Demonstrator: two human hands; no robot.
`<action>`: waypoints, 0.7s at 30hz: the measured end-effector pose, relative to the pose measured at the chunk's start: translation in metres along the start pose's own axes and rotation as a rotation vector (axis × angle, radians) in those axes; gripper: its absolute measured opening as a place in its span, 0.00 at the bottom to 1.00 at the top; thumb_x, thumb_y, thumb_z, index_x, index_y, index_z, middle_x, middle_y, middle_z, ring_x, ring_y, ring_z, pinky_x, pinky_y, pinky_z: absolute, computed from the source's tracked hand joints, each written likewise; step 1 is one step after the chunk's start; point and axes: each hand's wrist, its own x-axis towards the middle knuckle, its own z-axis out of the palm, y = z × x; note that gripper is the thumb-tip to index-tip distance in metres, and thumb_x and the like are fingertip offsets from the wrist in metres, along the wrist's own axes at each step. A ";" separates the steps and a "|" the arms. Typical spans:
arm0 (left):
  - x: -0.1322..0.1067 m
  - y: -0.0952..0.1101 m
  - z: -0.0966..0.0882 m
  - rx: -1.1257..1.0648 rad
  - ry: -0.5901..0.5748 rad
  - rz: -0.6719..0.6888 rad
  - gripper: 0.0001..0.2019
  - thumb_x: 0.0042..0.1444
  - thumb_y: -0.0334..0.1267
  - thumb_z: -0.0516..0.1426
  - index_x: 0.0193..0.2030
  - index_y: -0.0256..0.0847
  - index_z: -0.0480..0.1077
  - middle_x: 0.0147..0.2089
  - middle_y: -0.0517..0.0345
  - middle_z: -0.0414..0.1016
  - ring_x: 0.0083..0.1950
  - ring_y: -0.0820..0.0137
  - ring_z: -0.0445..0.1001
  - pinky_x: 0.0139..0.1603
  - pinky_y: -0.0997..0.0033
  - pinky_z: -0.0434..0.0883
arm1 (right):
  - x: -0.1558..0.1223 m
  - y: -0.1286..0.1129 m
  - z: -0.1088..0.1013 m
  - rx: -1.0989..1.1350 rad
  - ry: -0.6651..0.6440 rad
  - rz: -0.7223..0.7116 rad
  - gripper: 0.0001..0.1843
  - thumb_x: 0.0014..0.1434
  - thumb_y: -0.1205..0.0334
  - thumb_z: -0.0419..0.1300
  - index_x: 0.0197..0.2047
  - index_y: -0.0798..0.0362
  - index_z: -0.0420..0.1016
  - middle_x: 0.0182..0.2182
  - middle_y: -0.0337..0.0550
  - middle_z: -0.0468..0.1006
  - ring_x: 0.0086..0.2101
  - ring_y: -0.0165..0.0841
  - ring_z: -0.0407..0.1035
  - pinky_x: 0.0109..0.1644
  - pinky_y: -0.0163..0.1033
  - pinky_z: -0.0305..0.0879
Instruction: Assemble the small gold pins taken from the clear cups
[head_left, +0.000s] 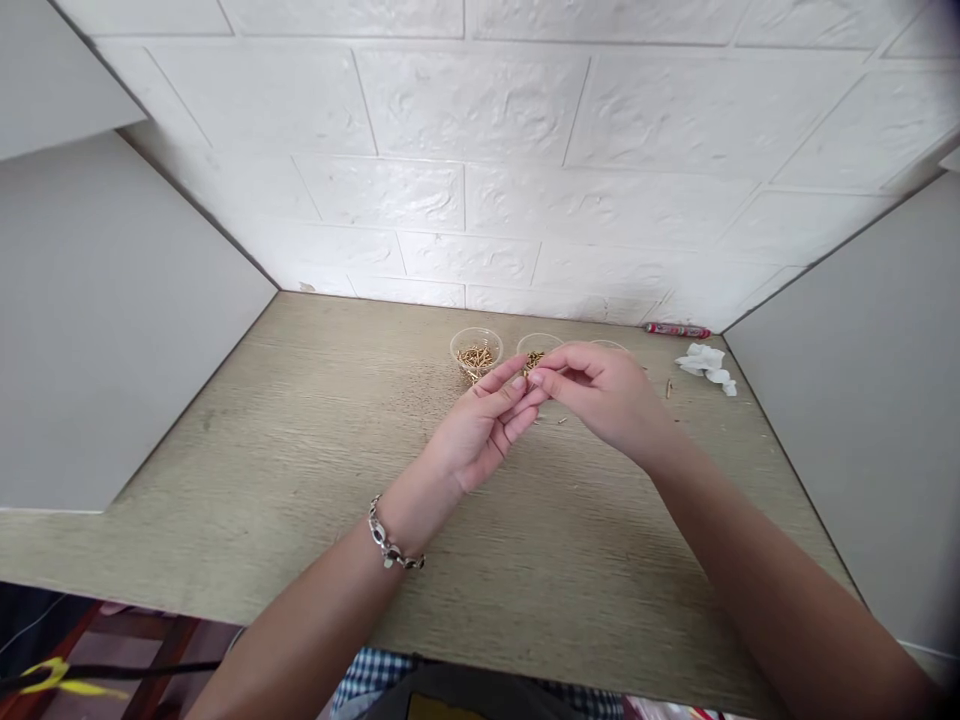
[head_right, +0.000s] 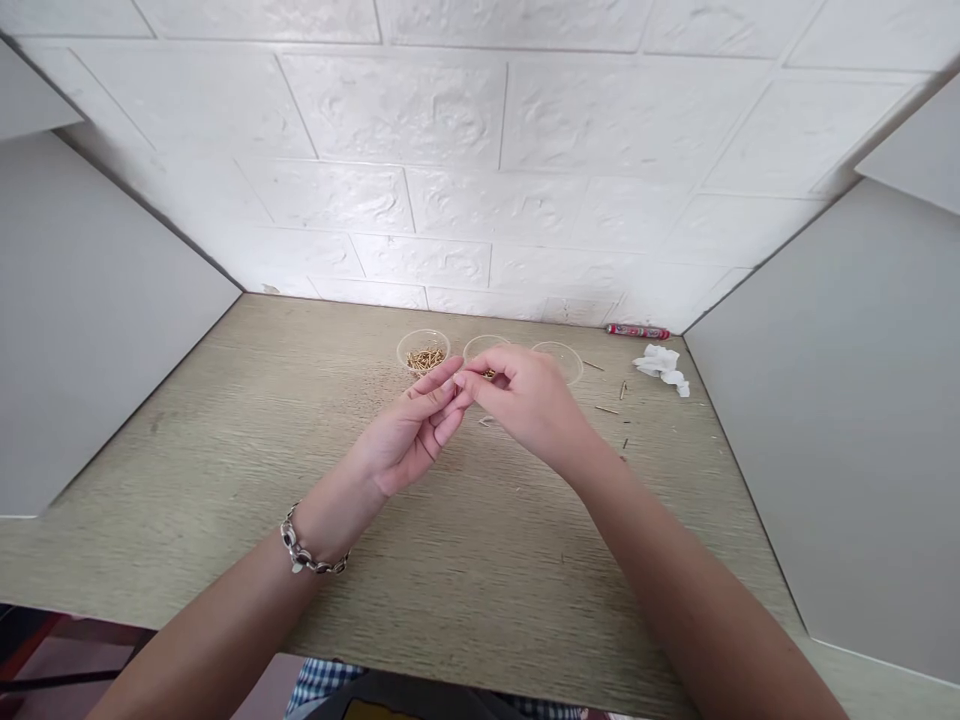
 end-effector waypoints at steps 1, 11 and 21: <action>0.000 0.000 0.000 -0.004 -0.003 -0.004 0.13 0.55 0.23 0.54 0.46 0.36 0.70 0.36 0.56 0.77 0.35 0.79 0.77 0.35 0.86 0.74 | 0.000 0.000 0.000 0.008 -0.002 0.003 0.07 0.54 0.60 0.56 0.30 0.50 0.76 0.28 0.37 0.78 0.30 0.31 0.70 0.32 0.36 0.63; 0.001 0.002 -0.004 0.085 0.000 -0.019 0.10 0.53 0.24 0.56 0.42 0.36 0.70 0.28 0.61 0.74 0.27 0.80 0.73 0.29 0.83 0.71 | -0.006 0.003 0.007 -0.207 0.125 -0.285 0.07 0.56 0.61 0.55 0.30 0.51 0.74 0.29 0.38 0.77 0.30 0.29 0.69 0.32 0.35 0.63; 0.003 0.004 -0.007 0.082 -0.034 0.010 0.08 0.52 0.27 0.58 0.40 0.37 0.70 0.31 0.61 0.75 0.30 0.80 0.73 0.33 0.80 0.70 | -0.014 0.005 0.008 -0.708 0.220 -0.574 0.08 0.60 0.61 0.51 0.37 0.51 0.71 0.38 0.40 0.77 0.34 0.31 0.70 0.33 0.35 0.63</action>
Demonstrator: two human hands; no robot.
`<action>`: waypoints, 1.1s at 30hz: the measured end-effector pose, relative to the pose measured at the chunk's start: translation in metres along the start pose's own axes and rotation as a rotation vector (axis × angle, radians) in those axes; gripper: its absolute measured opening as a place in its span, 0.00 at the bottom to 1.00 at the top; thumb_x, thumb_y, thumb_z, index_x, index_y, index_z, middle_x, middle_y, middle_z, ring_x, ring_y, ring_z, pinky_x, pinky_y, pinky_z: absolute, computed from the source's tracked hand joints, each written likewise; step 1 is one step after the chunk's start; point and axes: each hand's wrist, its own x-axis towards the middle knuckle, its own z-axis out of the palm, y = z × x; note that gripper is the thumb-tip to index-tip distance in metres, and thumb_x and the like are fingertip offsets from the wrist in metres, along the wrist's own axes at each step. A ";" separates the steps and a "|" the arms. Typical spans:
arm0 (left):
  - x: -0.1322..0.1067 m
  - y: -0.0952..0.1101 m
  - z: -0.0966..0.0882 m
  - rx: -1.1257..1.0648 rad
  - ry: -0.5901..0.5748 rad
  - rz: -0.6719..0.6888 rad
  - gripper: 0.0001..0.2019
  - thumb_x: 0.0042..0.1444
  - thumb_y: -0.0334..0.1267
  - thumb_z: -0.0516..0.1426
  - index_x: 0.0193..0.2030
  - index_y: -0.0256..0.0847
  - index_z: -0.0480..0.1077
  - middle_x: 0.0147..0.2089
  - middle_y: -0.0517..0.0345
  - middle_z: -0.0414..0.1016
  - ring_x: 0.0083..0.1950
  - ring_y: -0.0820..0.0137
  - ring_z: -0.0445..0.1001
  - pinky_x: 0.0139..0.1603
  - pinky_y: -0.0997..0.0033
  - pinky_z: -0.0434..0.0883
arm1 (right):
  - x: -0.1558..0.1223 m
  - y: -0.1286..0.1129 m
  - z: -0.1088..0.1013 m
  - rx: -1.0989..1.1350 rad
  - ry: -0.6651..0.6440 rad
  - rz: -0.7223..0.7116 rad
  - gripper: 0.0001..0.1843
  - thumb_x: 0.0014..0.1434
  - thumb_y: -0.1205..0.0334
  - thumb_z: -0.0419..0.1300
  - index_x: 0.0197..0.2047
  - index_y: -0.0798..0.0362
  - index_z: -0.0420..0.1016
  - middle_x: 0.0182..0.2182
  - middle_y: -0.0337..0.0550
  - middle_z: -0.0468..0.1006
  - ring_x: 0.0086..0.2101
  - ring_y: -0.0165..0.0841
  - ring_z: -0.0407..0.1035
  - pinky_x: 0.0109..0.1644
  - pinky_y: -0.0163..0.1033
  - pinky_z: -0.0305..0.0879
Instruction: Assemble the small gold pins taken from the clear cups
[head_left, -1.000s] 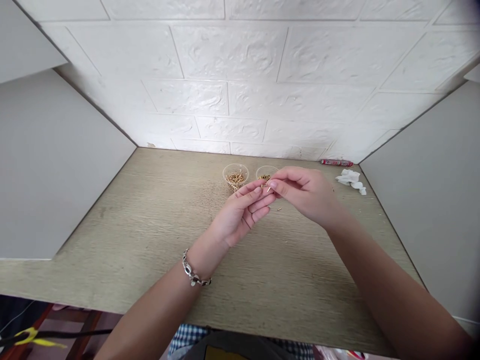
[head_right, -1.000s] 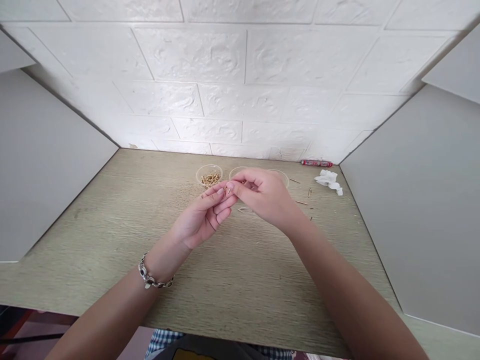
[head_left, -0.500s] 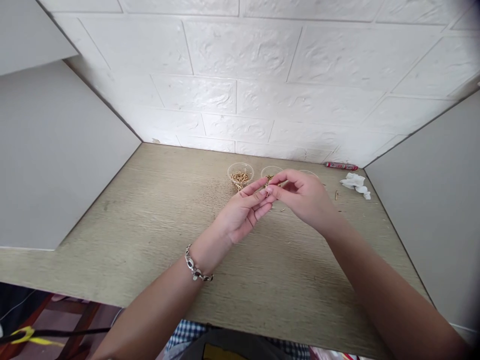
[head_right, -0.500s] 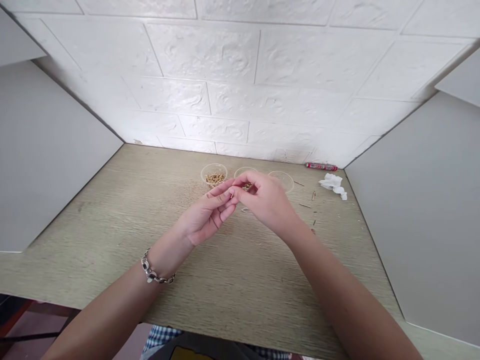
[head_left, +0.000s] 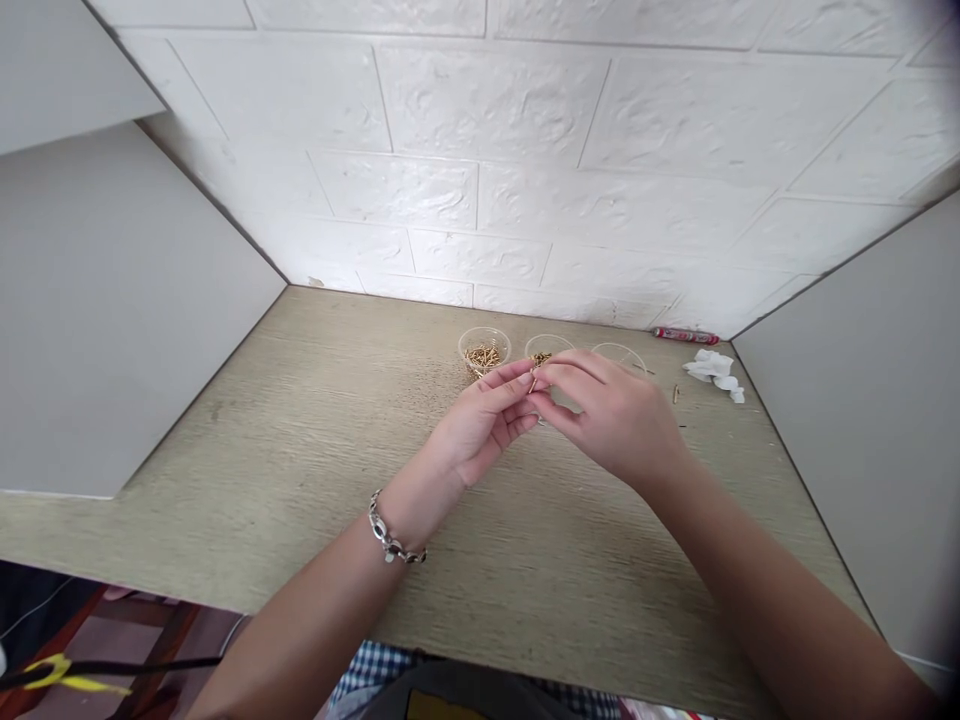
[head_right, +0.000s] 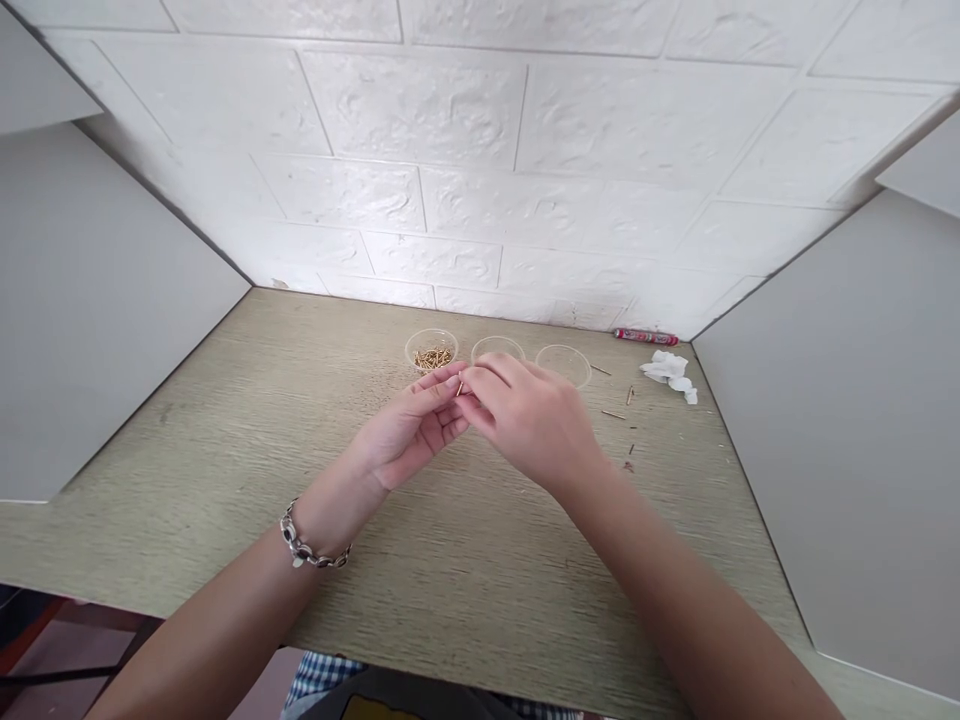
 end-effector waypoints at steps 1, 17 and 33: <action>-0.001 0.001 0.000 -0.008 -0.008 0.002 0.09 0.52 0.27 0.58 0.41 0.37 0.70 0.32 0.61 0.75 0.30 0.80 0.73 0.34 0.80 0.70 | 0.000 0.000 0.000 0.008 0.013 0.002 0.08 0.60 0.61 0.52 0.37 0.51 0.71 0.38 0.39 0.77 0.35 0.30 0.70 0.34 0.35 0.63; -0.005 0.007 0.002 0.015 -0.111 0.029 0.16 0.53 0.26 0.57 0.50 0.38 0.68 0.35 0.57 0.77 0.36 0.77 0.75 0.42 0.77 0.69 | 0.004 -0.002 -0.003 0.223 0.119 0.046 0.04 0.55 0.66 0.55 0.35 0.50 0.70 0.33 0.38 0.76 0.31 0.27 0.69 0.34 0.32 0.66; 0.008 -0.019 -0.007 0.575 -0.132 -0.130 0.02 0.49 0.27 0.58 0.31 0.33 0.69 0.29 0.53 0.76 0.31 0.73 0.74 0.39 0.71 0.69 | 0.041 0.022 0.005 0.342 -0.036 0.145 0.07 0.53 0.64 0.57 0.37 0.52 0.72 0.42 0.45 0.73 0.43 0.37 0.68 0.46 0.43 0.65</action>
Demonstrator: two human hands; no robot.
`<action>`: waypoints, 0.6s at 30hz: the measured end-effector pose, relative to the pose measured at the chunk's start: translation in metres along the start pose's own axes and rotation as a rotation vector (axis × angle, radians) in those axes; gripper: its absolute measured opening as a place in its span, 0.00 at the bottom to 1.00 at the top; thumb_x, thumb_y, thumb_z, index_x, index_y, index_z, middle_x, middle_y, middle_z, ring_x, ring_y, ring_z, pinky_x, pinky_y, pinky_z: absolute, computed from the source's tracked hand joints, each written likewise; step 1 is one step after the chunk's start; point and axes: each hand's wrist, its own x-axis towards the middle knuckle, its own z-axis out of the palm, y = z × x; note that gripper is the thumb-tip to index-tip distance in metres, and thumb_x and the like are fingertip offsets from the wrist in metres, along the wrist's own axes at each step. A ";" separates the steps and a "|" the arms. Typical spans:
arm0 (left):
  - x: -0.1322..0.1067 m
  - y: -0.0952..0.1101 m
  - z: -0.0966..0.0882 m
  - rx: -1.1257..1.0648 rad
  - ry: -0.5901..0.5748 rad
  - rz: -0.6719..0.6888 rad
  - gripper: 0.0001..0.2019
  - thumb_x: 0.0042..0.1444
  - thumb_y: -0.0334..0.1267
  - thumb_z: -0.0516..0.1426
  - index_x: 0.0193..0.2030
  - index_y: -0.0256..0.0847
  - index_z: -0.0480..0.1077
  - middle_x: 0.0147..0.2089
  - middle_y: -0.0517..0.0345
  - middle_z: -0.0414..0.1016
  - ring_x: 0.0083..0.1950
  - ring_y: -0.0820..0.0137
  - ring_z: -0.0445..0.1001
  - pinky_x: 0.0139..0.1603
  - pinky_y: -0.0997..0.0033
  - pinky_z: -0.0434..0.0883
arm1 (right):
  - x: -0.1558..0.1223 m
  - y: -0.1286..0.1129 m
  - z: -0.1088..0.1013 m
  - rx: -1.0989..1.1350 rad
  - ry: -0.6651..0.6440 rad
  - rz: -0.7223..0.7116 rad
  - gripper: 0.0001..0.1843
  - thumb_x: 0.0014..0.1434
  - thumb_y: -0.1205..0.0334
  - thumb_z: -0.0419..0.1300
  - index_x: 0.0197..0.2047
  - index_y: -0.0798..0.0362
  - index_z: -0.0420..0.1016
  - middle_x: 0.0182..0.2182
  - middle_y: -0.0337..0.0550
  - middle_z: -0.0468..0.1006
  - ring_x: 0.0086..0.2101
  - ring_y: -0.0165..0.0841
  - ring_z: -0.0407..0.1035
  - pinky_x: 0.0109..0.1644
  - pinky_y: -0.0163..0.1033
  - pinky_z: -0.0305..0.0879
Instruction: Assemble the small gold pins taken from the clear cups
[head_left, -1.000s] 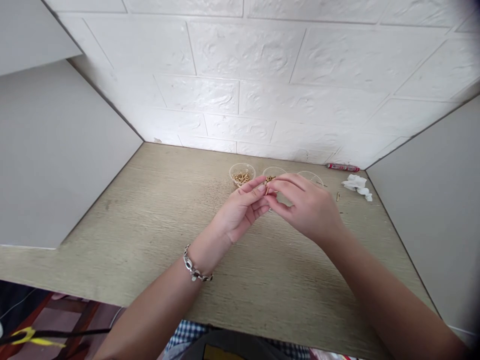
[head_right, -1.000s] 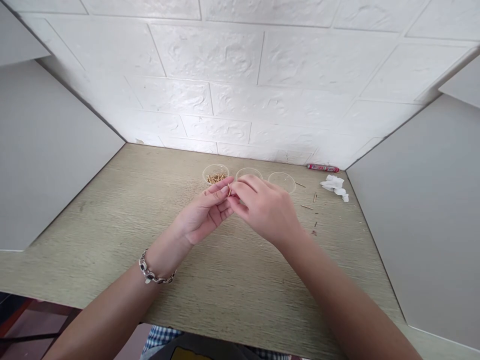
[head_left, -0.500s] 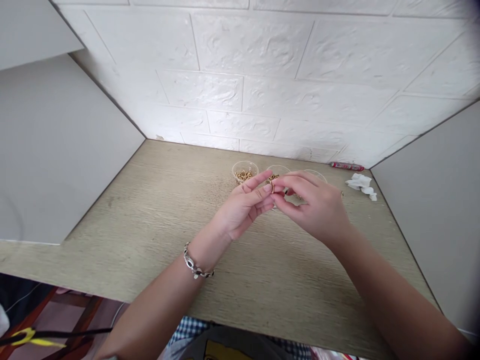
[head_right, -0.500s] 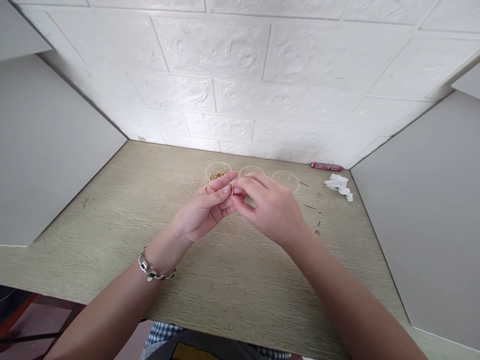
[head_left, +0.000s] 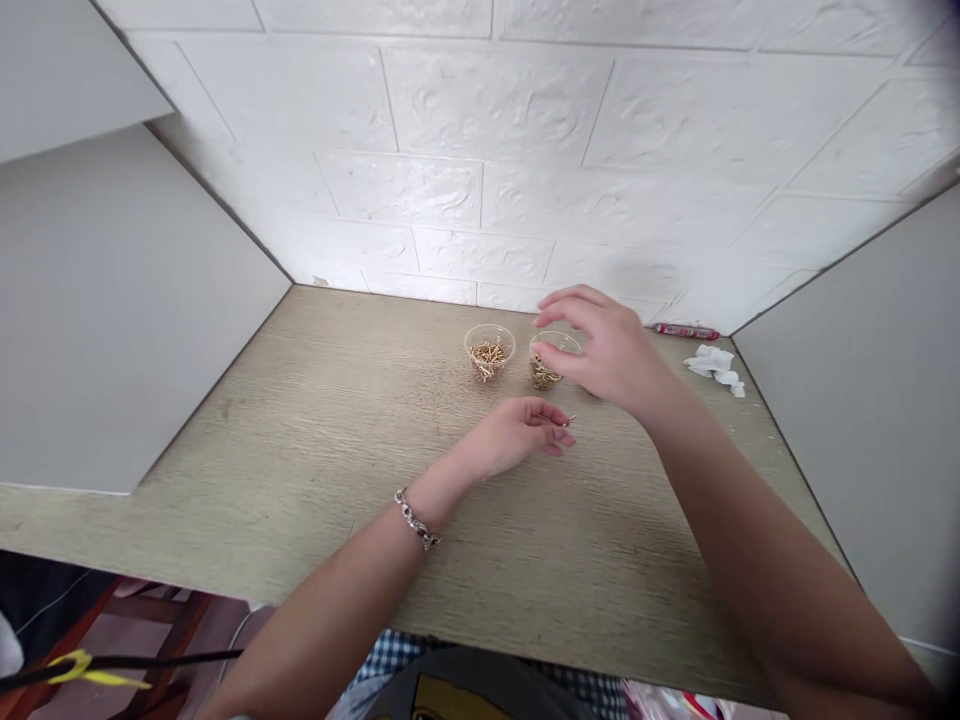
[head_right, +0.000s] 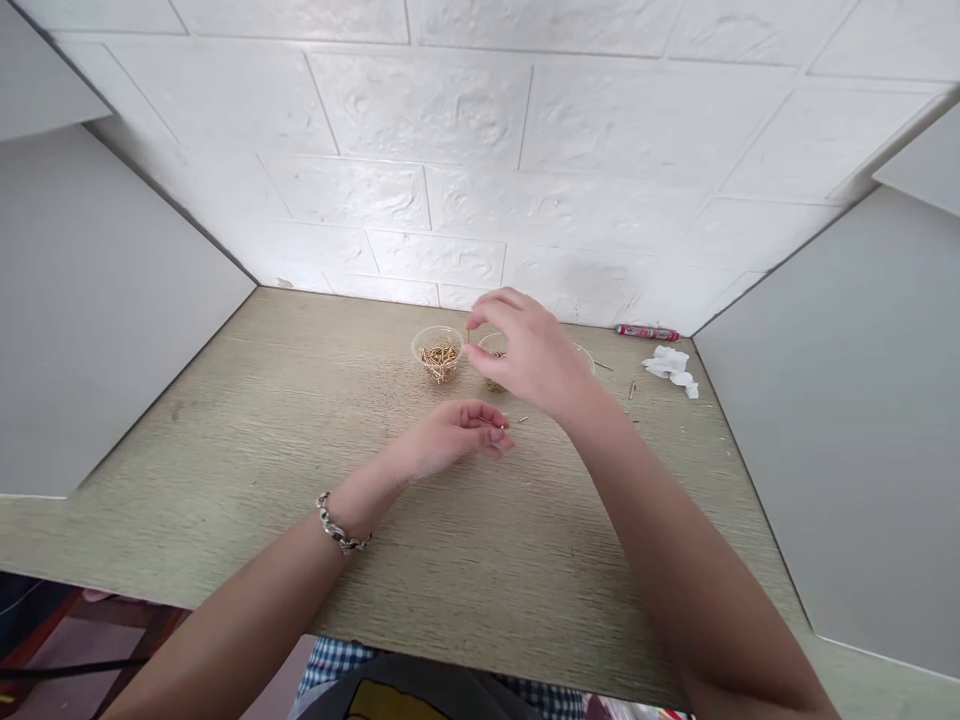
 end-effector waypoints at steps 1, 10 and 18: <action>0.001 -0.002 0.001 0.036 -0.021 -0.016 0.02 0.49 0.26 0.58 0.30 0.34 0.69 0.29 0.53 0.75 0.31 0.73 0.73 0.38 0.70 0.69 | 0.009 0.003 0.007 0.009 -0.045 -0.009 0.08 0.53 0.65 0.57 0.37 0.53 0.72 0.42 0.45 0.73 0.43 0.36 0.68 0.46 0.43 0.65; 0.001 0.002 0.002 0.092 0.033 -0.001 0.03 0.49 0.25 0.56 0.29 0.34 0.68 0.29 0.53 0.75 0.31 0.74 0.73 0.38 0.71 0.68 | 0.035 0.010 0.024 0.037 -0.306 0.076 0.14 0.57 0.67 0.52 0.42 0.49 0.76 0.55 0.45 0.66 0.46 0.36 0.68 0.51 0.45 0.64; 0.001 -0.001 0.001 0.046 0.046 0.094 0.05 0.48 0.29 0.60 0.32 0.35 0.68 0.28 0.56 0.76 0.27 0.77 0.72 0.34 0.76 0.66 | -0.019 0.053 -0.057 -0.230 -0.189 0.458 0.10 0.54 0.56 0.56 0.32 0.47 0.79 0.50 0.44 0.72 0.46 0.45 0.68 0.42 0.49 0.66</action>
